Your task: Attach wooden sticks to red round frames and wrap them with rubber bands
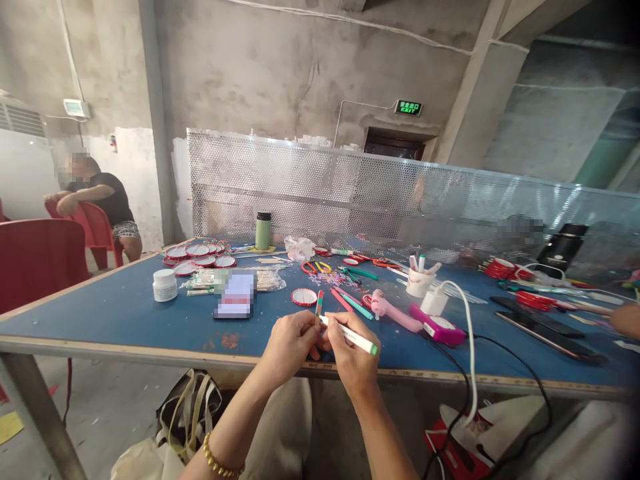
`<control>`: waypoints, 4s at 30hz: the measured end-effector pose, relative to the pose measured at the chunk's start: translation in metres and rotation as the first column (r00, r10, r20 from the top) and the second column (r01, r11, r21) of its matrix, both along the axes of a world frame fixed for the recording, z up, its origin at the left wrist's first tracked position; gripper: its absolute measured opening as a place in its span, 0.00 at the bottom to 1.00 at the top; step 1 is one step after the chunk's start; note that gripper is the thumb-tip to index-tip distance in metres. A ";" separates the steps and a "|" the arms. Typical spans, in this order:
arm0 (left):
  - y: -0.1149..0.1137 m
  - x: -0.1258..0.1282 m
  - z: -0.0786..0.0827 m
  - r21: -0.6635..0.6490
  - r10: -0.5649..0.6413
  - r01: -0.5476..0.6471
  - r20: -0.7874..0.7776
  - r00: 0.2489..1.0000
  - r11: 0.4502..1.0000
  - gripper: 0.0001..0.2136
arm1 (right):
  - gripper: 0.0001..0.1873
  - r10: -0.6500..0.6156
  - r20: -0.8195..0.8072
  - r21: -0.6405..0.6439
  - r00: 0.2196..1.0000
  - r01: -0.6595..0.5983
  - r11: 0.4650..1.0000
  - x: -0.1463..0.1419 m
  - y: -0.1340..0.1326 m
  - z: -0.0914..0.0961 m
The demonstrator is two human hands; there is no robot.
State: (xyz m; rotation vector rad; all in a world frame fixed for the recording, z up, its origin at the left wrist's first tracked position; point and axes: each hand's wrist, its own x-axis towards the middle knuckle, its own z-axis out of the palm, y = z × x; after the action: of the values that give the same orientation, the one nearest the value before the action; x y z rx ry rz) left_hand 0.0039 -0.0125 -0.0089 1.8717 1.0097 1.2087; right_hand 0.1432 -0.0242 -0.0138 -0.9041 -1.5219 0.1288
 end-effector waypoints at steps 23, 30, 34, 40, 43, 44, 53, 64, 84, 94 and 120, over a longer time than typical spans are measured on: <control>-0.002 0.001 0.001 -0.017 -0.010 0.010 0.010 1.000 1.000 0.14 | 0.11 0.020 -0.069 -0.011 0.997 -0.021 1.000 -0.001 0.001 -0.001; -0.002 0.000 0.002 0.000 0.001 -0.001 -0.011 1.000 1.000 0.14 | 0.11 0.015 -0.053 -0.011 0.998 -0.016 1.000 -0.002 0.000 0.001; -0.002 0.000 0.002 -0.008 -0.003 0.003 0.001 1.000 1.000 0.13 | 0.11 0.012 -0.049 -0.020 0.999 -0.013 1.000 -0.001 0.000 0.000; -0.002 0.000 0.002 -0.015 -0.001 0.001 -0.004 1.000 1.000 0.13 | 0.11 0.006 -0.025 -0.015 1.000 -0.006 1.000 -0.001 0.000 0.000; -0.002 0.000 0.002 -0.020 -0.001 0.001 0.007 1.000 1.000 0.12 | 0.11 0.005 -0.022 -0.016 1.000 -0.005 1.000 -0.001 0.000 -0.001; -0.002 0.000 0.002 -0.022 -0.003 0.003 0.011 1.000 1.000 0.12 | 0.11 0.003 -0.021 -0.014 1.000 -0.003 1.000 -0.001 0.000 0.000; -0.003 0.001 0.004 -0.020 -0.002 0.002 0.005 1.000 1.000 0.12 | 0.10 -0.012 -0.007 0.004 1.000 0.012 1.000 0.000 0.001 0.000; -0.003 0.000 0.003 -0.027 -0.011 0.012 0.014 1.000 1.000 0.13 | 0.09 0.009 -0.082 -0.019 0.997 -0.011 1.000 -0.001 0.001 -0.002; -0.002 0.000 0.002 -0.011 -0.008 0.008 0.002 1.000 1.000 0.12 | 0.09 0.013 -0.050 -0.019 0.999 -0.014 1.000 0.000 0.003 -0.004; -0.002 0.001 0.002 -0.024 -0.011 0.011 0.010 1.000 1.000 0.12 | 0.09 0.004 -0.031 -0.005 1.000 -0.004 1.000 0.000 0.002 -0.002; -0.002 0.000 0.002 -0.007 -0.008 0.008 0.009 1.000 1.000 0.13 | 0.10 0.018 -0.091 -0.009 0.996 -0.019 1.000 -0.001 0.002 -0.003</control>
State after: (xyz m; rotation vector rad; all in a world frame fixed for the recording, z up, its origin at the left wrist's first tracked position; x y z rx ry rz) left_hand 0.0034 -0.0148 -0.0071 1.8620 0.9990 1.2062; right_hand 0.1420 -0.0219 -0.0168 -0.8805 -1.4468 0.1890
